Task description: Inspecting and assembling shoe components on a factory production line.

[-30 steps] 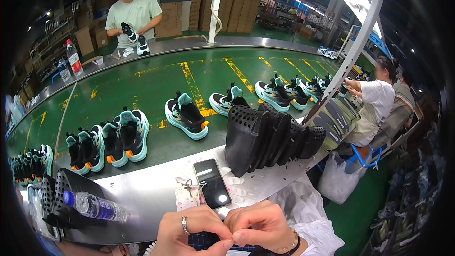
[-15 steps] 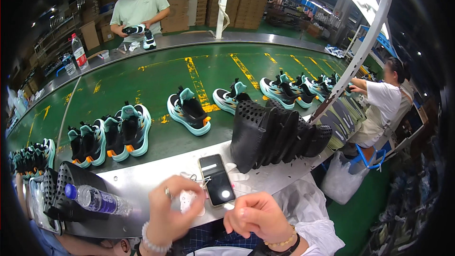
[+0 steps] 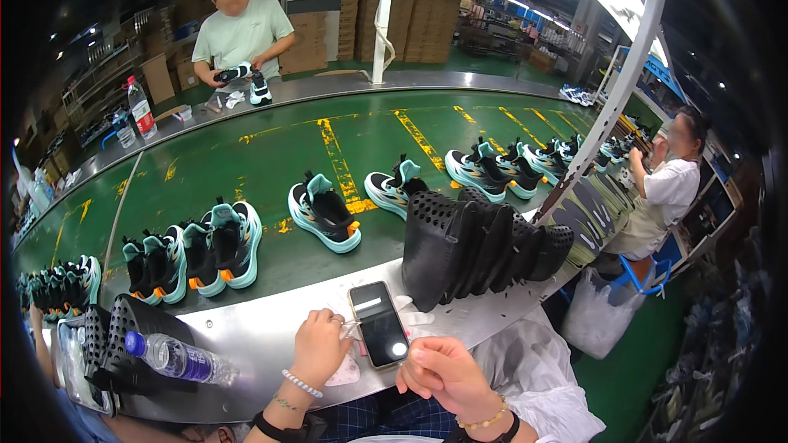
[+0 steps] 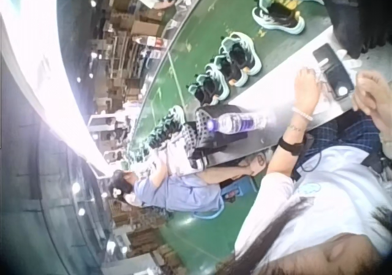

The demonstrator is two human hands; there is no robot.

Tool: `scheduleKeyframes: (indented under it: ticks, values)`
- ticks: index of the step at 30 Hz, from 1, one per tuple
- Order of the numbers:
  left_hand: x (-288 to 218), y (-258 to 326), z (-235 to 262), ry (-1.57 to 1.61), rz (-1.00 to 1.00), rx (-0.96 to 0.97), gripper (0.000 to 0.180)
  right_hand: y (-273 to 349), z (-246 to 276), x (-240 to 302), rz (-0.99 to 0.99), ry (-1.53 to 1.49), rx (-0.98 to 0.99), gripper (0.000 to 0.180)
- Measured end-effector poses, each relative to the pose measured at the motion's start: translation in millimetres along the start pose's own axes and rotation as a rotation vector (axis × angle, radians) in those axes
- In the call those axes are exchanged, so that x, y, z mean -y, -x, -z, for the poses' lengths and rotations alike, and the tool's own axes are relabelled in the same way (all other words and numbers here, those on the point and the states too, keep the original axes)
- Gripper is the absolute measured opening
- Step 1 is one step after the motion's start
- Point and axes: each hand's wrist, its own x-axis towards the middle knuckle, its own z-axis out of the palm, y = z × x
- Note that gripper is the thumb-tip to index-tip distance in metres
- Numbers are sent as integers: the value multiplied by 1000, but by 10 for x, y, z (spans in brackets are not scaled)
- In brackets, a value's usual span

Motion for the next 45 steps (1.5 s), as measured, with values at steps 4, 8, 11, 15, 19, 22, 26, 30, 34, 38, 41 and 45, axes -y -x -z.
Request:
scheduleKeyframes:
  ticks: [4,8,11,15,19,22,26,30,34,38,41,45]
  values:
    - [2,56,185,253,113,-36,30,13,-18,68,19,-45,36,25]
    - [-468,142,692,653,78,-200,23,43,41,64,207,18,60,23]
    - [-963,335,1281,807,31,-233,25,64,-49,43,404,131,63,20]
    - [-1283,231,1534,675,-378,-326,29,76,-2,89,755,286,98,17]
    - [-1406,187,1495,633,-447,-336,38,86,46,140,938,387,95,23]
    - [-1488,149,1446,609,-454,-370,38,132,31,277,927,493,125,25]
    - [-1555,109,1416,598,-455,-381,38,154,94,297,990,537,153,27]
    - [-1588,84,1427,563,-501,-369,37,171,129,387,1027,567,207,28]
    - [-1635,50,1429,546,-540,-374,35,178,146,433,1043,539,228,28]
    - [-1697,34,1466,525,-555,-359,34,211,159,510,1064,565,239,28]
    - [-1723,-1,1458,513,-558,-349,33,220,211,546,1056,587,248,28]
    - [-1745,-26,1458,489,-562,-334,32,241,240,577,1035,605,237,27]
